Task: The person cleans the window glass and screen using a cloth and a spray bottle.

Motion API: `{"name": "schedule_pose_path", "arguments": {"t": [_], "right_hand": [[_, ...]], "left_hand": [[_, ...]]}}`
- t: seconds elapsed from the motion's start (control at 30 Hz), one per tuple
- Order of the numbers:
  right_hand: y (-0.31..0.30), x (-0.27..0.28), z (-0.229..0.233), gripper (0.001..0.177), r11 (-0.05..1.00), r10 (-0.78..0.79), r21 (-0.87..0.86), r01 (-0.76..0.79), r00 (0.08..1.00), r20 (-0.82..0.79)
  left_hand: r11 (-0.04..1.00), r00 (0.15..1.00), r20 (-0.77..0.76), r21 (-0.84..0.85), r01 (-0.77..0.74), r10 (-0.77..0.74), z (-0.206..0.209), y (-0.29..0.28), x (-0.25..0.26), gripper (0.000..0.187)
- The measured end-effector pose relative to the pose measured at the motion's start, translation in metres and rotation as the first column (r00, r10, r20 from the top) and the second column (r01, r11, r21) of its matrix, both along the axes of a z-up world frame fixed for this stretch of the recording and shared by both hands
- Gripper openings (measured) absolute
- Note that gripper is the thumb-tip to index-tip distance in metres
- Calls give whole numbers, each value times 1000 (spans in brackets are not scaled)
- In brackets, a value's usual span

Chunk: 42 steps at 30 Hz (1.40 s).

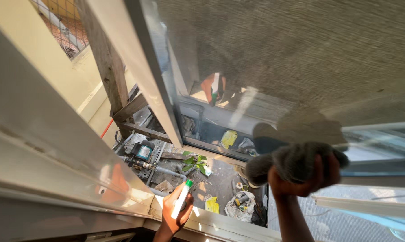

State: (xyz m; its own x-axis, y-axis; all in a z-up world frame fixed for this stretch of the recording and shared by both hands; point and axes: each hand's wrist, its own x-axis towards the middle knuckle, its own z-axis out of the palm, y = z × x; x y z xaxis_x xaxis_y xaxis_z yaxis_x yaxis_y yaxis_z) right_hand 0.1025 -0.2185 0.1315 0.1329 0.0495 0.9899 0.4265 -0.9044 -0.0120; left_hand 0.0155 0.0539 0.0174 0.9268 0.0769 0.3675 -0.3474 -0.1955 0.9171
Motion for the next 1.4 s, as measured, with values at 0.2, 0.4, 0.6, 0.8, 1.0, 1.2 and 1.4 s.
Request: {"name": "schedule_pose_path", "arguments": {"t": [0.2,0.4,0.6,0.8,1.0,1.2,1.4], "right_hand": [[-52,11,-54,26,944,-70,-329,34,993,-97],[-153,1,-96,41,982,-189,-10,189,981,-54],[-155,14,-22,55,877,-249,453,157,957,149],[-148,34,-67,67,850,-214,520,85,958,193],[-127,37,-200,65,339,-1,930,141,989,-150],[-121,28,-106,59,56,-22,998,32,999,-30],[-79,19,-15,33,702,38,692,-166,980,196]], "left_hand": [[1000,996,83,7,-11,10,-10,-26,8,47],[999,1000,-17,40,-20,21,-19,-57,12,50],[999,998,-55,25,-39,40,-23,-69,18,51],[999,998,-34,17,-44,45,-21,-72,18,50],[997,999,-25,71,-21,23,-21,-66,11,47],[1000,1000,-25,-2,-9,9,-10,-64,7,49],[999,999,41,39,-22,20,-6,-63,8,33]]}}
